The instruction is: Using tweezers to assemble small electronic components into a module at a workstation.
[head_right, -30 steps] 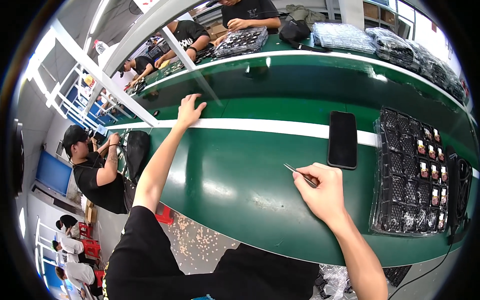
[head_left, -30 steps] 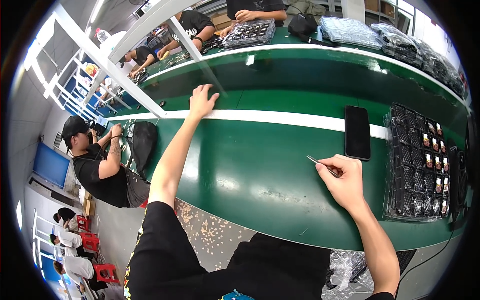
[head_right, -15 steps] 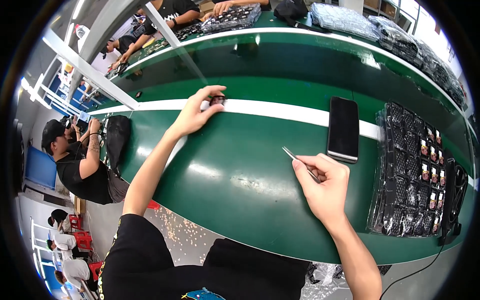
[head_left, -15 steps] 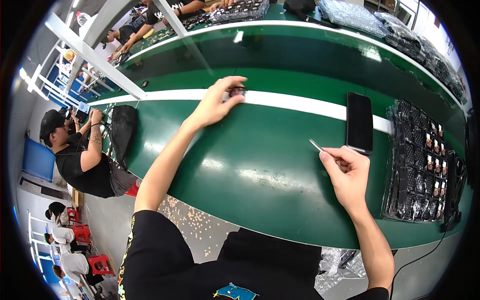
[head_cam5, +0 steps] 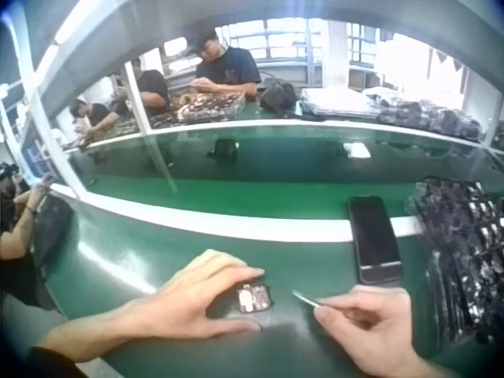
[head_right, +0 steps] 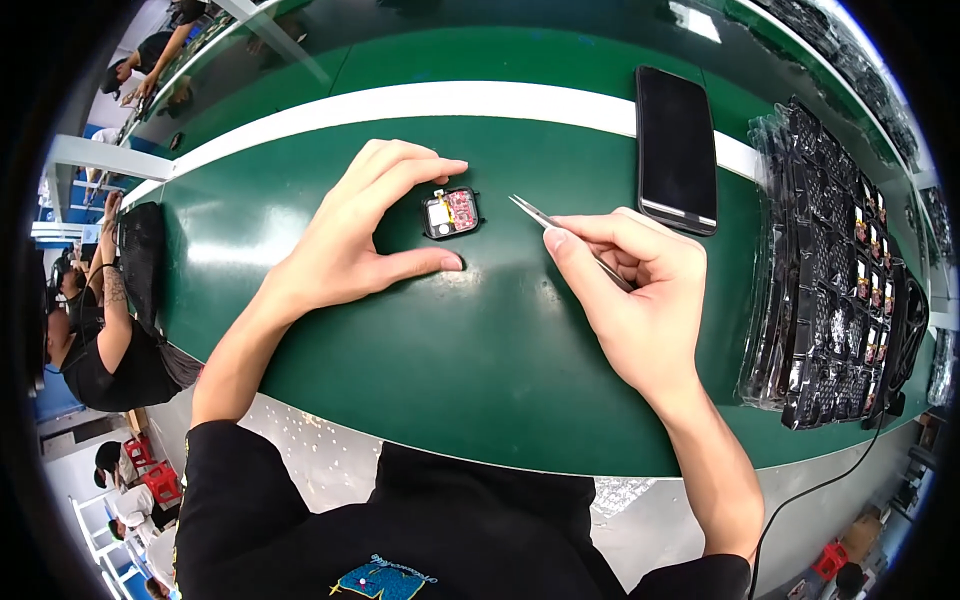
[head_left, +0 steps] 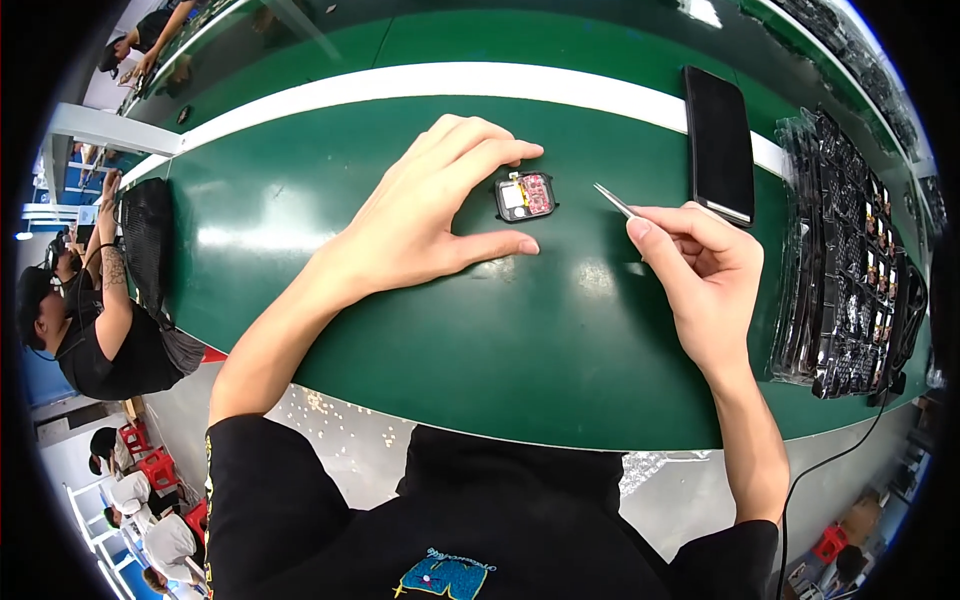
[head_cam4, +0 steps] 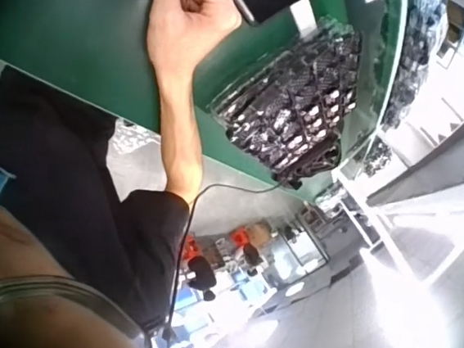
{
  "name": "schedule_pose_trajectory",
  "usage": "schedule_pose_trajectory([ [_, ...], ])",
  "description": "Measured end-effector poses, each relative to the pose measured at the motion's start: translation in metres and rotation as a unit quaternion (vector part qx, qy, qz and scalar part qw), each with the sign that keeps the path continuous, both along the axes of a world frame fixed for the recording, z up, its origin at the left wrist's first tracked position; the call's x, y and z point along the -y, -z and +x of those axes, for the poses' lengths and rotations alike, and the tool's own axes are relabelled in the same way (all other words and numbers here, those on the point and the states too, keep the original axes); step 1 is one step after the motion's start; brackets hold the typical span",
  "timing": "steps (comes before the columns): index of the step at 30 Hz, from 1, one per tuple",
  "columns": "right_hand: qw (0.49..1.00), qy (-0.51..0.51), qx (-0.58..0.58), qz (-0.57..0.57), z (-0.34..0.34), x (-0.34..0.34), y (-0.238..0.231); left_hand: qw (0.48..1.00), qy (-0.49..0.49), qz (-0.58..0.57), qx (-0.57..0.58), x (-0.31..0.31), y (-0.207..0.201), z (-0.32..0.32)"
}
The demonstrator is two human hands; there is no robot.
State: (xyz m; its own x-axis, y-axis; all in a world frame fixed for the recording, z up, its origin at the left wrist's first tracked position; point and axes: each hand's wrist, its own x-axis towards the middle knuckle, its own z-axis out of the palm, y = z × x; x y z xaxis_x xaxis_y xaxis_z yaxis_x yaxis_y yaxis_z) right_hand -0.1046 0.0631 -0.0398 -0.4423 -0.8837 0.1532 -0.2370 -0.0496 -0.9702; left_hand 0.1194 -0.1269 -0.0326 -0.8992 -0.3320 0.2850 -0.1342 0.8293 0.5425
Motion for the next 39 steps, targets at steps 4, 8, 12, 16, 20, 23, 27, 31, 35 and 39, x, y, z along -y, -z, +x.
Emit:
schedule_pose_trajectory([
  [4, 1.0, 0.001, 0.006, 0.012, 0.001, -0.001, -0.001, 1.0, 0.001, 0.002, -0.004, 0.005, 0.005, 0.002],
  [8, 1.0, 0.001, -0.004, -0.002, 0.003, 0.0, 0.0, 1.0, 0.007, -0.009, -0.005, 0.003, 0.003, 0.0],
  [12, 0.999, -0.028, -0.024, -0.003, 0.005, -0.003, -0.004, 0.998, 0.029, 0.051, 0.004, -0.01, -0.002, 0.0],
  [16, 0.993, -0.046, -0.111, -0.014, 0.007, -0.003, -0.003, 0.996, 0.078, 0.043, 0.031, -0.01, 0.001, -0.003],
  [20, 0.981, -0.095, -0.167, 0.019, 0.01, -0.003, -0.006, 0.993, 0.07, 0.079, 0.044, -0.009, 0.0, -0.003],
  [23, 0.98, -0.092, -0.176, 0.008, 0.012, -0.001, -0.004, 0.995, 0.08, 0.051, 0.044, -0.009, -0.001, -0.004],
  [27, 0.978, -0.09, -0.19, 0.003, 0.012, 0.0, -0.003, 0.995, 0.084, 0.042, 0.045, -0.008, -0.001, -0.004],
  [31, 0.979, -0.082, -0.188, 0.003, 0.013, 0.0, -0.003, 0.995, 0.085, 0.037, 0.045, -0.007, 0.001, -0.004],
  [35, 0.979, -0.08, -0.187, 0.006, 0.015, 0.0, -0.003, 0.995, 0.077, 0.034, 0.045, -0.008, 0.002, -0.003],
  [39, 0.98, -0.081, -0.184, 0.009, 0.013, -0.002, -0.004, 0.994, 0.024, 0.093, 0.05, -0.014, -0.002, -0.003],
])
